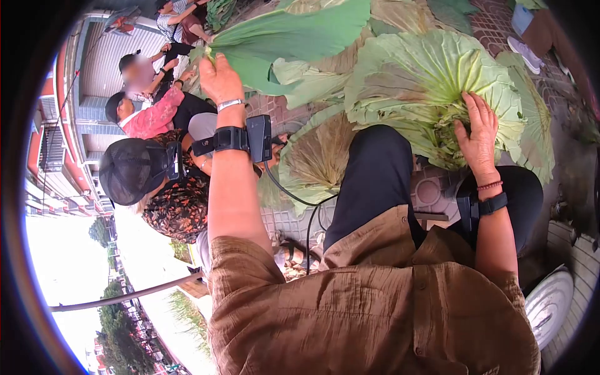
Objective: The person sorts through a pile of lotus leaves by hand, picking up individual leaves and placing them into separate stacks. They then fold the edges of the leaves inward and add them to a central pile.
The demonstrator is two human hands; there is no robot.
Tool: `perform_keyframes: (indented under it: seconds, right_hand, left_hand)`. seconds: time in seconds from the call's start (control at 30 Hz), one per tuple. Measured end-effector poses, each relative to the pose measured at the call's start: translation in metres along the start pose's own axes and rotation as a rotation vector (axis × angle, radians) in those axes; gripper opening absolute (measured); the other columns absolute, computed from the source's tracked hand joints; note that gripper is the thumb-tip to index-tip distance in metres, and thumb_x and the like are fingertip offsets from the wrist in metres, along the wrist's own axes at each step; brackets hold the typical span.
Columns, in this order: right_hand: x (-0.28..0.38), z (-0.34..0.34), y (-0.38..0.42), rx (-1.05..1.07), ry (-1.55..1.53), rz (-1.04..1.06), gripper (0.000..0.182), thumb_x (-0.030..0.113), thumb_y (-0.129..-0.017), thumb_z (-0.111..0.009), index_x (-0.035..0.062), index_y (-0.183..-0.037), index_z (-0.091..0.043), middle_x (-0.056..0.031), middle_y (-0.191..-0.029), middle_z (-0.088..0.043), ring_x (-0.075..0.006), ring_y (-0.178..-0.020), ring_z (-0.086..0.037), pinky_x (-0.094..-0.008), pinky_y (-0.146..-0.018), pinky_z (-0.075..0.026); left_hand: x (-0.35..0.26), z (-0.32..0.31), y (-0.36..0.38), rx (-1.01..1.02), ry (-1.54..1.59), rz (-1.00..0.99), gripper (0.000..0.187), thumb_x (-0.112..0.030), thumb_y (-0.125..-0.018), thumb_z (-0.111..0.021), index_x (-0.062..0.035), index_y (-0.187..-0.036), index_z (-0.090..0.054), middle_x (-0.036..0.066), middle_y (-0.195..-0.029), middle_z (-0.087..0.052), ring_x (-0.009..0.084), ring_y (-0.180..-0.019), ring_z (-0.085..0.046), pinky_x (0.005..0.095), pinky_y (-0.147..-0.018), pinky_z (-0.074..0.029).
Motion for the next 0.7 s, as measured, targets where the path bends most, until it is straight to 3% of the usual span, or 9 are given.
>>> perform_keyframes:
  seconds: [0.07,0.1,0.23,0.27,0.3,0.43,0.57,0.7]
  right_hand:
    - [-0.001,-0.002,0.001,-0.027,0.018,-0.002,0.061,0.01,-0.071,-0.064,0.0117,-0.13,-0.046,-0.0108,-0.129,-0.047,-0.0302,-0.121,-0.041,-0.0437,-0.105,-0.025]
    - [0.001,-0.003,0.0,-0.027,0.019,0.003,0.06,0.009,-0.072,-0.062,0.0109,-0.13,-0.046,-0.0108,-0.129,-0.047,-0.03,-0.121,-0.041,-0.0431,-0.105,-0.025]
    - [0.006,-0.005,0.0,-0.017,0.048,0.002,0.059,0.009,-0.074,-0.06,0.0101,-0.131,-0.045,-0.0114,-0.13,-0.046,-0.0292,-0.123,-0.039,-0.0427,-0.106,-0.024]
    - [0.007,-0.007,-0.001,-0.006,0.052,0.012,0.059,0.009,-0.074,-0.06,0.0101,-0.131,-0.045,-0.0114,-0.13,-0.046,-0.0292,-0.123,-0.039,-0.0427,-0.106,-0.024]
    - [0.008,-0.007,0.001,-0.017,0.046,0.013,0.059,0.01,-0.075,-0.059,0.0098,-0.131,-0.044,-0.0119,-0.131,-0.046,-0.0291,-0.123,-0.039,-0.0428,-0.106,-0.024]
    - [0.007,-0.012,0.002,-0.019,0.048,0.035,0.057,0.012,-0.077,-0.059,0.0091,-0.132,-0.043,-0.0134,-0.13,-0.046,-0.03,-0.123,-0.039,-0.043,-0.106,-0.023]
    - [0.007,-0.018,0.003,-0.026,0.046,0.042,0.057,0.013,-0.077,-0.059,0.0085,-0.132,-0.044,-0.0138,-0.13,-0.046,-0.0306,-0.123,-0.039,-0.0427,-0.106,-0.024]
    - [0.005,-0.025,0.004,-0.045,0.059,0.035,0.056,0.014,-0.078,-0.058,0.0075,-0.132,-0.044,-0.0148,-0.13,-0.045,-0.0314,-0.122,-0.039,-0.0429,-0.104,-0.025]
  left_hand:
    - [-0.001,0.008,0.024,-0.001,-0.26,-0.17,0.013,-0.015,-0.087,-0.056,-0.0019,-0.09,-0.057,0.016,-0.071,-0.058,0.0297,-0.061,-0.054,0.0388,-0.06,-0.043]
    - [0.005,0.009,0.04,0.039,-0.283,-0.145,0.017,-0.016,-0.087,-0.055,-0.0058,-0.1,-0.059,0.019,-0.083,-0.062,0.0369,-0.073,-0.059,0.0399,-0.067,-0.047]
    - [0.064,0.004,0.121,0.267,-0.355,0.065,0.023,-0.015,-0.087,-0.054,-0.0096,-0.109,-0.058,0.019,-0.092,-0.063,0.0374,-0.084,-0.061,0.0404,-0.073,-0.048]
    - [0.087,0.003,0.144,0.294,-0.298,-0.015,0.025,-0.014,-0.086,-0.054,-0.0111,-0.111,-0.057,0.019,-0.097,-0.063,0.0378,-0.089,-0.06,0.0422,-0.075,-0.048]
    - [0.116,0.001,0.169,0.389,-0.292,0.153,0.027,-0.014,-0.085,-0.054,-0.0121,-0.111,-0.058,0.019,-0.1,-0.062,0.0375,-0.091,-0.06,0.0433,-0.077,-0.048]
    - [0.184,0.011,0.265,0.53,-0.428,0.225,0.028,-0.015,-0.085,-0.053,-0.0137,-0.112,-0.058,0.019,-0.099,-0.063,0.0374,-0.092,-0.06,0.0427,-0.079,-0.048]
    - [0.205,0.018,0.318,0.71,-0.41,0.452,0.028,-0.013,-0.082,-0.054,-0.0142,-0.108,-0.061,0.018,-0.101,-0.063,0.0371,-0.094,-0.059,0.0427,-0.081,-0.047]
    - [0.213,0.009,0.341,0.728,-0.393,0.432,0.027,-0.012,-0.081,-0.054,-0.0153,-0.107,-0.063,0.018,-0.1,-0.063,0.0356,-0.095,-0.059,0.0416,-0.081,-0.047]
Point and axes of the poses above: each hand's wrist, its own y-axis away from the middle knuckle, its own z-axis out of the back of the hand, x = y × z, the point moved 3 cm from there along -y, towards the middle knuckle
